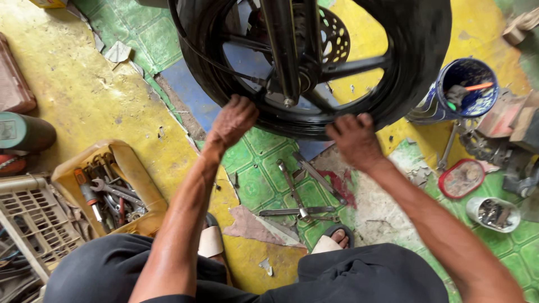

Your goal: The person sits on the floor in front of a motorcycle with its front wheel raised and works the tire bead away from the rim by hand. They dip their hand into a can, apply liquid to the tire bead around the wheel, and use a metal lever tool to pry the tire bead over the rim edge.

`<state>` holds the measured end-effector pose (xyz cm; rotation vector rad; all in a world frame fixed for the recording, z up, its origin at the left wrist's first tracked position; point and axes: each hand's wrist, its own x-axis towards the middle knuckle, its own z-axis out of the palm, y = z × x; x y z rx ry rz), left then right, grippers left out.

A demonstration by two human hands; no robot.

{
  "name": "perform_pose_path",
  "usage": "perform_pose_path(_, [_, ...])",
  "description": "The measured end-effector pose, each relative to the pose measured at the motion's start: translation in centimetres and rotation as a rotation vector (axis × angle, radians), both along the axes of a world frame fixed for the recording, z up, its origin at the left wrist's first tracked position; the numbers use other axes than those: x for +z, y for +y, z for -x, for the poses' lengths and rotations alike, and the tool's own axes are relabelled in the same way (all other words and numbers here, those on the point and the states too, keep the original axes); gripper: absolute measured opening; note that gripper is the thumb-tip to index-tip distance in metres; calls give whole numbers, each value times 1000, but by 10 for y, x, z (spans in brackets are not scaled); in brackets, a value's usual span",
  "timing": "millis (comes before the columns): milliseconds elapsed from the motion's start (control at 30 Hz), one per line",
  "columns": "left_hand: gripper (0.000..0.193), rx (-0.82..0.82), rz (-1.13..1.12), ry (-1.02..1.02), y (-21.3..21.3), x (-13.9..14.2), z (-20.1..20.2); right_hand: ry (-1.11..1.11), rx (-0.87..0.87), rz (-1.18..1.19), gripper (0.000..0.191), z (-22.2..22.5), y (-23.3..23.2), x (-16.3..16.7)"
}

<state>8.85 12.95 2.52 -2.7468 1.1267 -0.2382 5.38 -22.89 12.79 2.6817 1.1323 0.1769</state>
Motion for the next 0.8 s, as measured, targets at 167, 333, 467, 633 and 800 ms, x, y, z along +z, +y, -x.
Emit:
perform_pose_path(167, [43, 177, 412, 115, -83, -25, 35, 129, 3, -47, 36, -25, -23, 64])
perform_pose_path(333, [36, 120, 649, 291, -146, -11, 54, 72, 134, -69, 41, -13, 26, 29])
perform_pose_path(467, [52, -28, 770, 144, -157, 1, 61, 93, -25, -175, 43, 0, 28, -3])
perform_pose_path(633, [51, 188, 980, 286, -117, -2, 65, 7, 54, -190, 53, 7, 16, -8])
perform_pose_path(800, [49, 170, 367, 17, -53, -7, 47, 10, -30, -100, 47, 10, 36, -18])
